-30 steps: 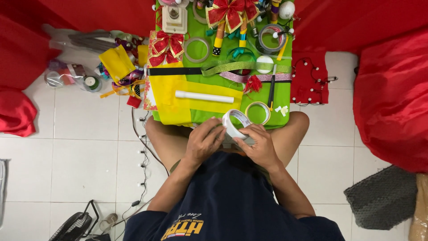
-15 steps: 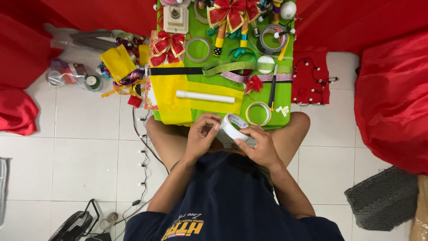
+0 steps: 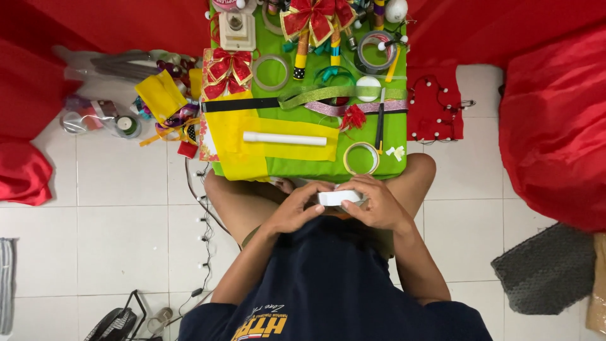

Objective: The person is decorating a green board by applying double-sided tape to a white tube and sticking yellow paper onto it.

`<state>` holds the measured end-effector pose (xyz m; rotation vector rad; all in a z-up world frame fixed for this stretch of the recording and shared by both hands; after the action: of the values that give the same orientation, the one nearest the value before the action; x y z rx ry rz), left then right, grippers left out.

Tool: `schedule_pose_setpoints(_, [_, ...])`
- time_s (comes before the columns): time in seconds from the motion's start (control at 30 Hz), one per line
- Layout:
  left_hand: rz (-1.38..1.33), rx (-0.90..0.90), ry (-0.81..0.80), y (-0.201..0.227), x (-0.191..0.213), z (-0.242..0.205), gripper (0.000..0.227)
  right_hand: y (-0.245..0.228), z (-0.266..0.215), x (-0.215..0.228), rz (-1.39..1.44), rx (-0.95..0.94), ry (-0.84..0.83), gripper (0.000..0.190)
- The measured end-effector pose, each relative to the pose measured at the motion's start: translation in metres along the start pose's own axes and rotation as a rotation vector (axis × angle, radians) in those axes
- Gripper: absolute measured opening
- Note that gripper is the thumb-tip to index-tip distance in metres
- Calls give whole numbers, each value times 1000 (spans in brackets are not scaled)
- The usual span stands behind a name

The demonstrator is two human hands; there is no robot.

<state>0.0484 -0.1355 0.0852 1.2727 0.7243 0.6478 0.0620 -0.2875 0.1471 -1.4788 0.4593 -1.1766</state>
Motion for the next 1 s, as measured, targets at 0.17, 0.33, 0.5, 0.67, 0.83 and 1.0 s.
schedule_pose_setpoints(0.17, [-239,65,16,-34,-11,-4,44,46,1,5,161,-35,11,29])
schedule_pose_setpoints(0.33, [-266,106,64,-32,-2,-5,47,139,15,55,-146,-91,315,27])
schedule_pose_setpoints(0.5, [-42,153,176,-26,16,-11,45,212,17,84,-752,-488,505,43])
schedule_pose_setpoints(0.67, [-68,134,261,-14,19,-14,51,240,21,91,-787,-574,541,39])
schedule_pose_setpoints(0.83, [-125,79,344,-15,21,-15,52,248,13,103,-707,-492,677,31])
schedule_pose_setpoints(1.0, [-208,2,436,-35,30,-23,39,202,5,112,-646,-196,846,34])
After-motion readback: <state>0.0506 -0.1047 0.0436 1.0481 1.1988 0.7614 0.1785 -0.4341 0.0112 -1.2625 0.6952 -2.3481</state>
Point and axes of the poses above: each hand's wrist, its own z-axis towards the middle knuckle, its own x-axis out of the back of the hand, y = z × x, the point moved 8 cm from there along z, towards the middle knuckle, and after that the axes turned 2 degrees about x, right-handed, at the moved point
